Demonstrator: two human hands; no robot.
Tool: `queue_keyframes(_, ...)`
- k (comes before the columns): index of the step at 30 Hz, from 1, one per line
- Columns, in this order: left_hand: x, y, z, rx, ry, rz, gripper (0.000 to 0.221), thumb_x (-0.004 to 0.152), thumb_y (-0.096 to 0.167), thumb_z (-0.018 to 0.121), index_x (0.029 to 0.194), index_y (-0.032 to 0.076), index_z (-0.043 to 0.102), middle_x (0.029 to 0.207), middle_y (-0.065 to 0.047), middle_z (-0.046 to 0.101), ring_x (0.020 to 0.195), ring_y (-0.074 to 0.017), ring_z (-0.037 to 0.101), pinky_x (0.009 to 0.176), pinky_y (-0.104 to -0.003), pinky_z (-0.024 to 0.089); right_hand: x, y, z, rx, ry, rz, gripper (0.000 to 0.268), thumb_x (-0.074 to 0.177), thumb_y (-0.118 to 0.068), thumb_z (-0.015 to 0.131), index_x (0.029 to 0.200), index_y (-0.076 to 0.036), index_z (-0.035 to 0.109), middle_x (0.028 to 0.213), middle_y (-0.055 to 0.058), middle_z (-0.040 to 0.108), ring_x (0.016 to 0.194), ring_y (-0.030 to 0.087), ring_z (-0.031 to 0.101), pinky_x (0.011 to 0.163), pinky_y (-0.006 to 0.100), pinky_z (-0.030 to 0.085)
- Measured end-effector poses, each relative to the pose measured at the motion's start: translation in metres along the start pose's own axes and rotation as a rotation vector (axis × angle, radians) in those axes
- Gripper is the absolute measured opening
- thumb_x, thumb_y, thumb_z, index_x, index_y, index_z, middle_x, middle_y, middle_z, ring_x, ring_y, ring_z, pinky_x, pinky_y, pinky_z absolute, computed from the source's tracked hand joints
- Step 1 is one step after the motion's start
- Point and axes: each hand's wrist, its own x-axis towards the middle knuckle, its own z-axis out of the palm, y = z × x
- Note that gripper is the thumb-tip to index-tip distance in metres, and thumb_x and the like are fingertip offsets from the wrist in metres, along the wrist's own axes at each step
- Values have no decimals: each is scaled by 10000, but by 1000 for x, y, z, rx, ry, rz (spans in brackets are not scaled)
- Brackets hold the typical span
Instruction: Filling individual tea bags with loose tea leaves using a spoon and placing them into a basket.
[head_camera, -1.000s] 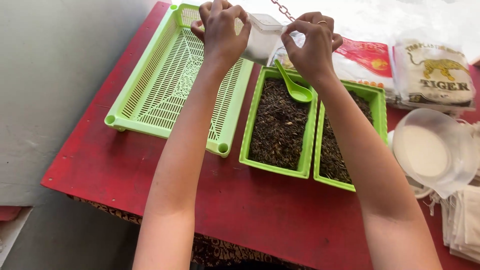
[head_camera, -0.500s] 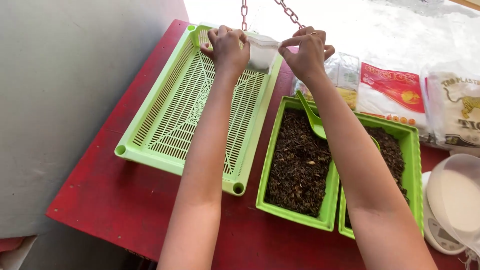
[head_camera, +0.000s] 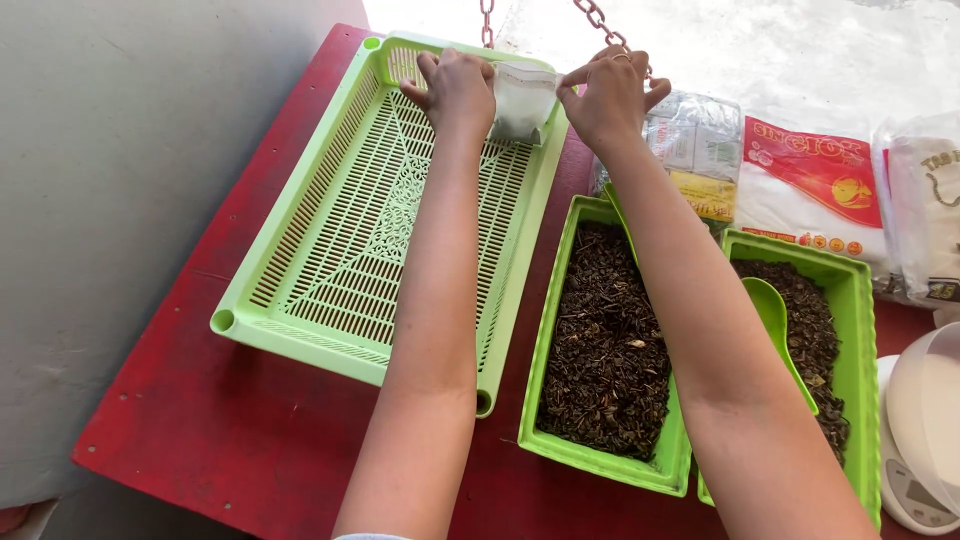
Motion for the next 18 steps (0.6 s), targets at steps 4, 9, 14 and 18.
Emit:
queue_keyframes(4, 2, 0, 11, -10, -30, -10, 254, 947, 373, 649, 1184, 388, 739, 1352, 3, 615, 1320, -295, 380, 1085, -637, 253, -3, 4, 0, 19, 20, 15, 105, 934, -349, 758, 998, -326, 838, 1003, -16, 747, 1108, 340, 463, 830, 557, 282)
queue_keyframes(9, -3, 2, 10, 53, -46, 27, 705, 926, 314, 716, 1542, 348, 374, 1362, -22, 600, 1331, -284, 388, 1082, -588, 289, -7, 8, -11, 24, -11, -49, 228, 911, -266, 748, 1135, -293, 784, 862, 17, 638, 1124, 338, 466, 816, 530, 284)
queue_keyframes(14, -37, 18, -24, -91, 28, 180, 136, 897, 300, 710, 1027, 267, 732, 1197, -39, 650, 1244, -318, 425, 1047, -661, 263, -32, 3, -35, 34, 29, -114, 128, 878, -269, 766, 992, -314, 803, 1114, 14, 650, 1134, 302, 489, 800, 520, 269)
queue_keyframes(18, -80, 36, -53, -208, -24, 250, 90, 895, 307, 714, 863, 223, 716, 1136, 2, 708, 1215, -277, 502, 1082, -621, 239, -68, -2, -66, 114, -12, -143, 66, 877, -269, 771, 936, -298, 776, 1194, 32, 728, 1095, 279, 532, 854, 495, 266)
